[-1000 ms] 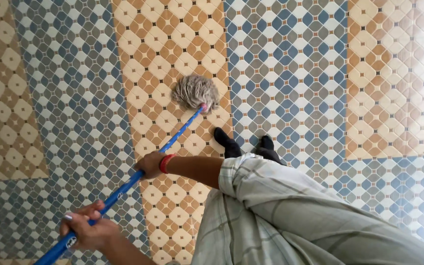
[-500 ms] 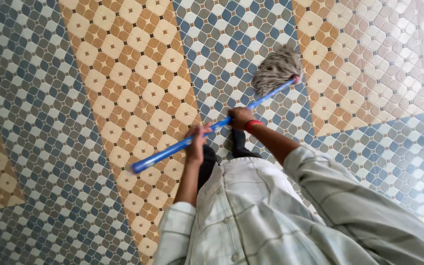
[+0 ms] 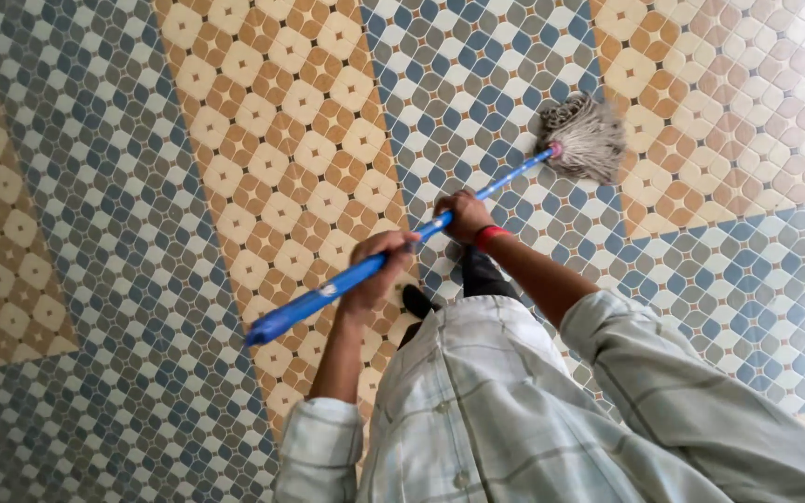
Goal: The person cleans a tiled floor by hand using a mop, covering different sections of the patterned tile.
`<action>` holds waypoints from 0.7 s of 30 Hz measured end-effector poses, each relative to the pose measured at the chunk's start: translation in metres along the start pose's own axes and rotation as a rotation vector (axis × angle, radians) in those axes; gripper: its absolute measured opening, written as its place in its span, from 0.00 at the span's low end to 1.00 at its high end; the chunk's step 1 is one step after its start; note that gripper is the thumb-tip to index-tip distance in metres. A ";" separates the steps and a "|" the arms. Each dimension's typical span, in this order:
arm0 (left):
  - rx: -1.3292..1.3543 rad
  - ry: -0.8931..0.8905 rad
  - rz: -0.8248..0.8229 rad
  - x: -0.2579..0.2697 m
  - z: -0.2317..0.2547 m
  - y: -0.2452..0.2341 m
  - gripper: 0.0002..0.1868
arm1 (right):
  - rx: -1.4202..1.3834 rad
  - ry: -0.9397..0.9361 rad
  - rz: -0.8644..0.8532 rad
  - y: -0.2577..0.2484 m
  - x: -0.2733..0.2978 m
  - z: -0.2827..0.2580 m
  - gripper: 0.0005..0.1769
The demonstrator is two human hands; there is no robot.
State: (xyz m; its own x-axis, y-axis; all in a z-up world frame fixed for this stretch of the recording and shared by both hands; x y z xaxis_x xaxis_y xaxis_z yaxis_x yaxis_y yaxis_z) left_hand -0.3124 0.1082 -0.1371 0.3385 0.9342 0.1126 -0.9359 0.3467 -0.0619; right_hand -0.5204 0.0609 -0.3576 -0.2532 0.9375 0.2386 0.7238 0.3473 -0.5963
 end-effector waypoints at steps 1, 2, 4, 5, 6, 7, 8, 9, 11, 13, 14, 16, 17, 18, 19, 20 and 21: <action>-0.092 0.003 0.088 0.023 0.012 -0.024 0.10 | -0.035 -0.009 -0.047 0.020 0.000 -0.032 0.13; -0.184 0.005 0.175 0.048 0.024 -0.048 0.11 | -0.052 -0.062 -0.054 0.041 0.000 -0.068 0.11; -0.130 -0.098 0.365 0.101 0.042 -0.087 0.13 | -0.066 -0.116 -0.134 0.084 0.006 -0.136 0.10; -0.086 -0.066 0.458 0.130 0.054 -0.104 0.15 | -0.060 -0.109 -0.206 0.107 0.013 -0.167 0.10; 0.075 -0.020 0.526 0.157 0.063 -0.117 0.15 | -0.084 -0.227 -0.258 0.130 0.018 -0.201 0.10; -0.035 0.241 0.551 0.181 0.082 -0.125 0.13 | -0.118 -0.319 -0.332 0.150 0.027 -0.228 0.10; -0.038 0.290 0.632 0.206 0.090 -0.131 0.12 | -0.184 -0.346 -0.414 0.172 0.036 -0.252 0.09; -0.041 0.342 0.713 0.230 0.098 -0.135 0.13 | -0.162 -0.375 -0.507 0.194 0.044 -0.273 0.07; -0.126 0.332 0.799 0.273 0.105 -0.136 0.14 | -0.132 -0.440 -0.643 0.232 0.058 -0.307 0.10; -0.217 0.320 0.940 0.303 0.099 -0.138 0.14 | -0.074 -0.497 -0.698 0.262 0.073 -0.334 0.15; -0.264 0.315 1.009 0.317 0.094 -0.139 0.14 | -0.023 -0.518 -0.709 0.273 0.083 -0.344 0.17; -0.354 0.342 1.095 0.345 0.085 -0.151 0.15 | -0.005 -0.523 -0.788 0.289 0.098 -0.359 0.20; -0.392 0.347 1.128 0.359 0.080 -0.155 0.16 | -0.001 -0.510 -0.828 0.293 0.109 -0.361 0.21; -0.340 0.314 1.213 0.375 0.072 -0.160 0.16 | -0.019 -0.506 -0.818 0.294 0.116 -0.362 0.22; -0.288 0.287 1.296 0.386 0.063 -0.168 0.17 | -0.035 -0.506 -0.802 0.294 0.118 -0.362 0.23; -0.235 0.261 1.379 0.392 0.053 -0.176 0.17 | -0.052 -0.505 -0.787 0.293 0.118 -0.361 0.24; -0.184 0.263 1.390 0.392 0.042 -0.185 0.17 | -0.034 -0.479 -0.785 0.291 0.117 -0.354 0.23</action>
State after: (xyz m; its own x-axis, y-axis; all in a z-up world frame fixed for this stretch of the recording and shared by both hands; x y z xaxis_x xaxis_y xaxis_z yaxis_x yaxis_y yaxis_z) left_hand -0.0102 0.4070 -0.0394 -0.8019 0.4994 -0.3279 -0.4977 -0.8621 -0.0955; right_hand -0.1123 0.2642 -0.2314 -0.9133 0.3442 0.2177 0.2483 0.8943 -0.3723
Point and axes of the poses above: each hand's wrist, its own x-axis away from the middle knuckle, its own y-axis out of the palm, z = x × y, the point moved 4 cm from there along -x, towards the middle knuckle, and after that the axes turned 10 degrees about -x, right-handed, at the moved point
